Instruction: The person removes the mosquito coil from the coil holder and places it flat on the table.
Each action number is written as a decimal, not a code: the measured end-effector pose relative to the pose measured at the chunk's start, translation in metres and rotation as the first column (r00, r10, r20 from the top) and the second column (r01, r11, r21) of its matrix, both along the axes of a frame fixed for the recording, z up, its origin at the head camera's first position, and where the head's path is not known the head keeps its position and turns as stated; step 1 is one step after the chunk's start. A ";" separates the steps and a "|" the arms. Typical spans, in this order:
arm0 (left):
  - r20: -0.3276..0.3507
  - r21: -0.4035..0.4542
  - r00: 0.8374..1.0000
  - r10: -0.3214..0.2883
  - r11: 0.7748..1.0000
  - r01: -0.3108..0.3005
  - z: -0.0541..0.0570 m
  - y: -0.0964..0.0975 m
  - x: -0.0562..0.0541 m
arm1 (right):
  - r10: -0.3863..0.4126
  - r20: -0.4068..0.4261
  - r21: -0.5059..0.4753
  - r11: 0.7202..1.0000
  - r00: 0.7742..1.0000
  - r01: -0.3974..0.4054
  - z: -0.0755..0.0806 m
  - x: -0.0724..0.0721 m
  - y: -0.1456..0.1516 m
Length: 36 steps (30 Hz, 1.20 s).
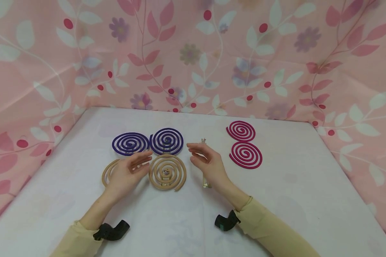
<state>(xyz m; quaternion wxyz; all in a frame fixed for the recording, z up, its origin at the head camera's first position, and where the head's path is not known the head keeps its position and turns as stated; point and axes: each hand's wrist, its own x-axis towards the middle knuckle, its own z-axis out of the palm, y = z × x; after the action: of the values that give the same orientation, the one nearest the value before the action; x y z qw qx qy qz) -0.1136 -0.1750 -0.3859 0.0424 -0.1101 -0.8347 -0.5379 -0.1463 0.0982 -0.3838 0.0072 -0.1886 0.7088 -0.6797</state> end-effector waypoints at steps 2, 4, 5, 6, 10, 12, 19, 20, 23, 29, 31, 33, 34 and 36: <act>0.006 0.002 1.000 0.004 1.000 -0.004 0.000 0.002 0.001 | 0.005 0.008 0.002 1.000 1.000 -0.005 -0.003 0.001 -0.003; 0.014 0.012 1.000 -0.002 1.000 0.002 0.001 0.004 0.002 | 0.012 0.023 0.004 1.000 1.000 -0.012 -0.005 0.002 -0.005; 0.018 0.019 1.000 -0.006 1.000 0.006 0.001 0.005 0.002 | 0.013 0.034 0.008 1.000 0.999 -0.013 -0.006 0.003 -0.007; 0.020 0.022 1.000 -0.008 1.000 0.008 0.001 0.006 0.003 | 0.015 0.045 0.014 1.000 0.999 -0.016 -0.006 0.003 -0.008; 0.023 0.006 1.000 -0.009 1.000 0.009 0.001 0.008 0.003 | 0.015 0.098 0.048 0.999 0.995 -0.020 -0.009 0.005 -0.011; 0.021 -0.008 1.000 -0.003 1.000 0.003 0.001 0.008 0.004 | 0.023 0.125 0.061 0.998 0.992 -0.031 -0.010 0.006 -0.012; 0.014 -0.054 1.000 0.017 0.998 -0.017 0.002 0.010 0.005 | 0.029 0.211 0.135 0.989 0.977 -0.059 -0.008 0.009 -0.013; 0.009 -0.065 1.000 0.022 0.998 -0.021 0.002 0.011 0.005 | 0.028 0.219 0.144 0.988 0.975 -0.060 -0.008 0.010 -0.013; -0.011 -0.104 1.000 0.029 0.994 -0.030 0.002 0.012 0.006 | 0.028 0.233 0.163 0.984 0.972 -0.068 -0.009 0.010 -0.013; -0.013 -0.153 0.999 0.040 0.987 -0.041 0.000 0.013 0.008 | 0.023 0.240 0.188 0.980 0.970 -0.070 -0.011 0.010 -0.014; -0.013 -0.159 0.999 0.043 0.986 -0.044 -0.001 0.013 0.009 | 0.029 0.247 0.184 0.980 0.969 -0.076 -0.012 0.010 -0.014; -0.013 -0.168 0.999 0.048 0.985 -0.050 0.000 0.013 0.010 | 0.035 0.250 0.182 0.980 0.967 -0.083 -0.014 0.009 -0.014; -0.010 -0.170 0.999 0.050 0.984 -0.051 0.000 0.013 0.010 | 0.037 0.254 0.181 0.980 0.967 -0.085 -0.014 0.009 -0.013; -0.006 -0.173 0.999 0.052 0.984 -0.052 0.000 0.013 0.010 | 0.037 0.265 0.184 0.979 0.964 -0.089 -0.014 0.009 -0.013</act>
<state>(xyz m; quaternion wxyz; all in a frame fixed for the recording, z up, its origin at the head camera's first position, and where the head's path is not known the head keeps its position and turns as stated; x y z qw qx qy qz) -0.1032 -0.1621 -0.3860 0.0472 -0.0920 -0.8808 -0.4620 -0.1375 0.0850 -0.3982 0.1403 -0.1188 0.7583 -0.6254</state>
